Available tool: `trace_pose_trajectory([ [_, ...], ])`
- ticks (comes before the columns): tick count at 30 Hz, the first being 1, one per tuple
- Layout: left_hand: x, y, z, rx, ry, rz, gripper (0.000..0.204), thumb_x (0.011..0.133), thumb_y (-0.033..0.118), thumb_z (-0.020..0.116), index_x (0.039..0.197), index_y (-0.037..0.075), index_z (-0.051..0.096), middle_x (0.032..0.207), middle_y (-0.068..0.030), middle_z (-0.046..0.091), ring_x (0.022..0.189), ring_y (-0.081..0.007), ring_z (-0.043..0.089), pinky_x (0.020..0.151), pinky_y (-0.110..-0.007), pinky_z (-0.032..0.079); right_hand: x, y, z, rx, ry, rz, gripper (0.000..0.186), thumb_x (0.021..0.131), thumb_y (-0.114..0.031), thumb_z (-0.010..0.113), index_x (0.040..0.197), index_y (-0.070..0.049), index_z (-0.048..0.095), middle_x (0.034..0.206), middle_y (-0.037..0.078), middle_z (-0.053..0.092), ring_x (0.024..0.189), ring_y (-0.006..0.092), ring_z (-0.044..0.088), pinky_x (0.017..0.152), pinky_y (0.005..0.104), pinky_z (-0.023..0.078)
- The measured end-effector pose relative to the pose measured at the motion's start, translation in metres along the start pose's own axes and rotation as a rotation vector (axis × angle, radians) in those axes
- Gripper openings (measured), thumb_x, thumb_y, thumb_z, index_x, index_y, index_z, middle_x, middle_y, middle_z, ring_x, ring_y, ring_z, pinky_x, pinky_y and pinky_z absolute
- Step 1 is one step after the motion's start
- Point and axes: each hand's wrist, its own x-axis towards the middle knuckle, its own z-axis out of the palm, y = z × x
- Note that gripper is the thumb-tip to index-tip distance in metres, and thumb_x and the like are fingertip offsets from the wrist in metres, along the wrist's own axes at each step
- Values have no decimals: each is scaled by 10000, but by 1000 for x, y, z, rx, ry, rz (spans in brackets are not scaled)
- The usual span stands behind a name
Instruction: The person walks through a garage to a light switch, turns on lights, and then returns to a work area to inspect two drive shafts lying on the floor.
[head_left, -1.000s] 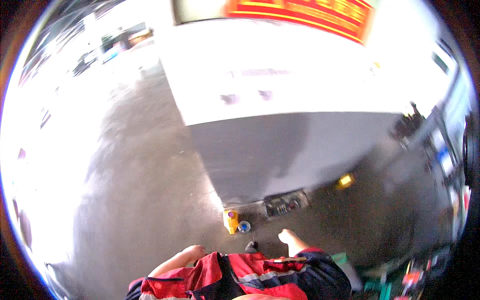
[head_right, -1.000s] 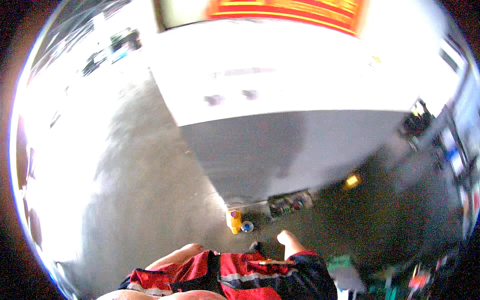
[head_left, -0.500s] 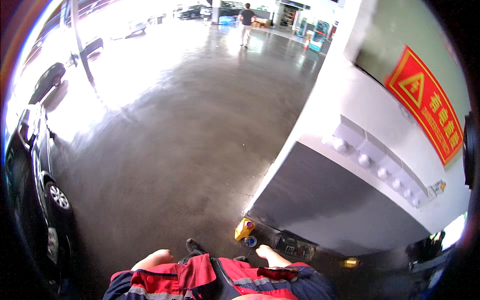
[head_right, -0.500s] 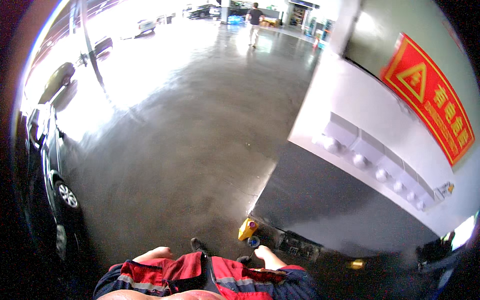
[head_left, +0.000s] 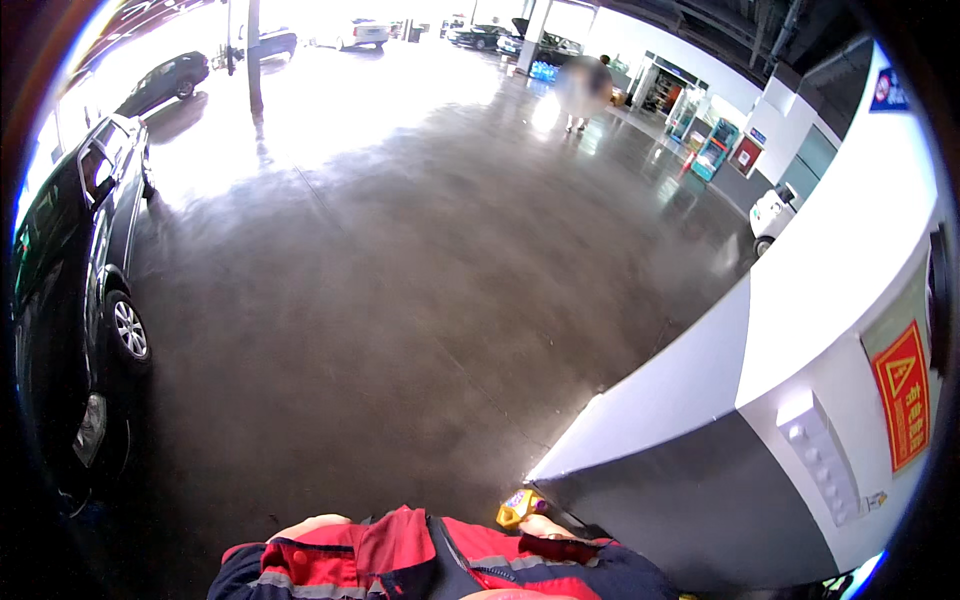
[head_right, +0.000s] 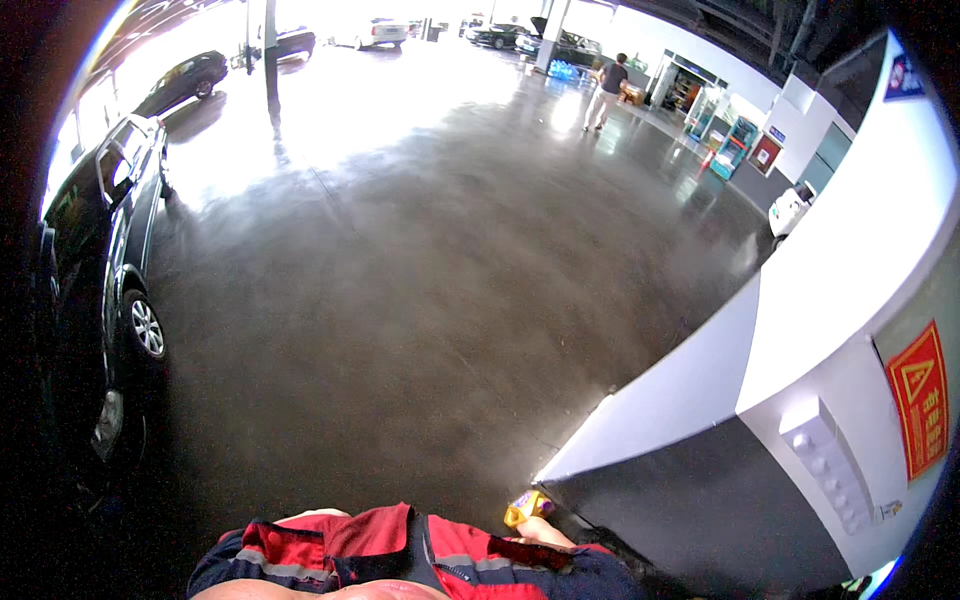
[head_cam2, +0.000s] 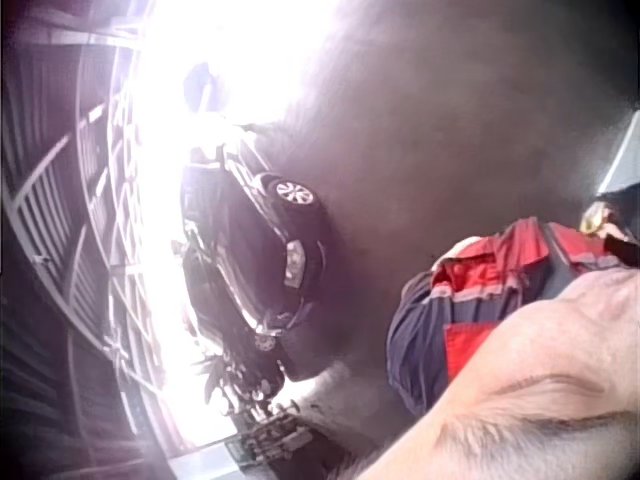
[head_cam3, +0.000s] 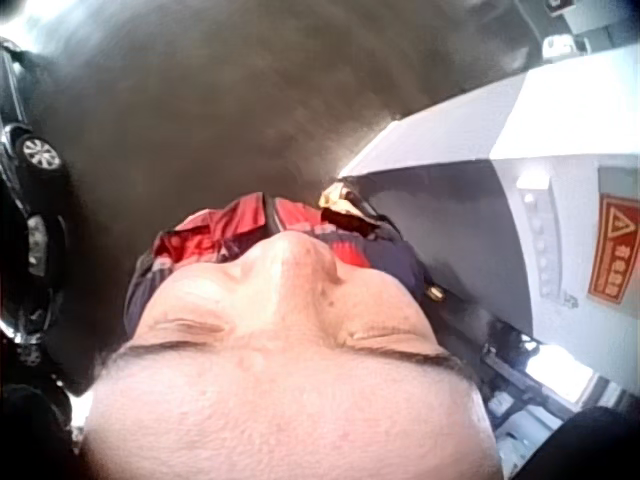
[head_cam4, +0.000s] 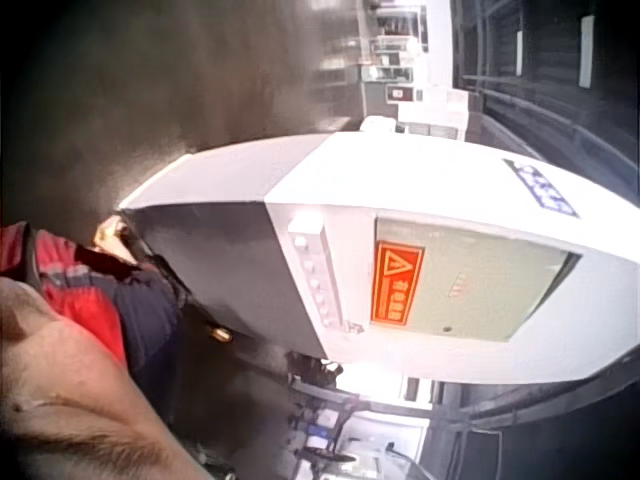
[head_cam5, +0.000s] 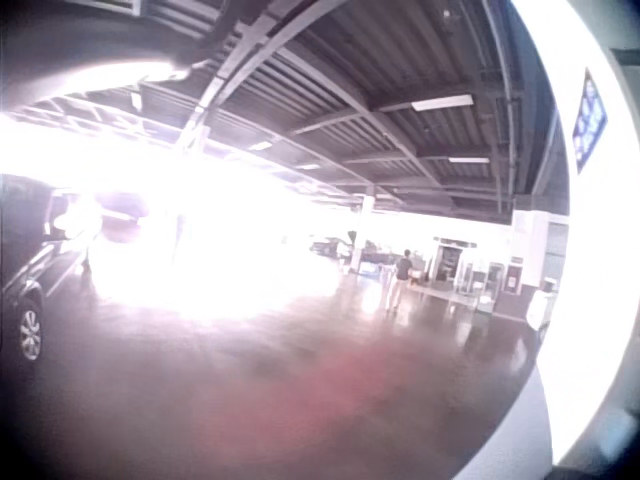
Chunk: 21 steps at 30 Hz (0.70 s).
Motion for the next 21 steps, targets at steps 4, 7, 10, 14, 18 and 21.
trace_pose_trajectory([
  [4, -7, -11, -92, -25, 196, -89, 402, 849, 317, 506, 1094, 34, 651, 1096, -195, 648, 1056, -334, 605, 912, -410, 479, 16, -6, -37, 50, 41, 164, 355, 798, -291, 591, 987, -2, 674, 1011, 227, 660, 994, 356, 631, 841, 416, 485],
  [7, -5, -23, -158, -202, 367, -143, 415, 843, 319, 501, 1108, 33, 642, 1114, -200, 640, 1069, -334, 601, 925, -404, 474, 34, -17, -71, 210, 72, 298, 346, 786, -280, 603, 970, 2, 682, 1009, 233, 659, 1001, 362, 629, 838, 418, 483],
  [10, 14, -43, -204, -287, 457, -172, 415, 844, 317, 498, 1119, 40, 638, 1118, -198, 639, 1072, -332, 601, 928, -400, 472, 65, -44, -108, 125, 53, 378, 335, 779, -268, 605, 955, 6, 686, 1002, 238, 659, 999, 367, 628, 835, 419, 483],
  [14, 35, -76, -230, -385, 351, -262, 412, 835, 320, 501, 1105, 46, 647, 1100, -189, 649, 1050, -335, 611, 919, -390, 477, 151, -123, -175, -55, 12, 234, 314, 782, -244, 581, 939, 9, 683, 980, 242, 660, 970, 373, 633, 832, 419, 486],
  [18, -1, -117, -239, 17, 257, 15, 395, 832, 352, 542, 1027, 28, 657, 995, -229, 653, 929, -380, 634, 780, -440, 511, 269, -281, -274, -408, -69, -133, 296, 785, -219, 556, 922, 12, 679, 959, 246, 661, 942, 378, 637, 829, 419, 489],
  [21, -21, -124, -248, -458, 375, -337, 420, 813, 349, 529, 1045, 19, 645, 1012, -224, 652, 960, -375, 627, 803, -447, 498, 342, -440, -345, -647, 15, -358, 285, 788, -201, 537, 910, 15, 676, 942, 249, 661, 920, 382, 640, 827, 419, 492],
])
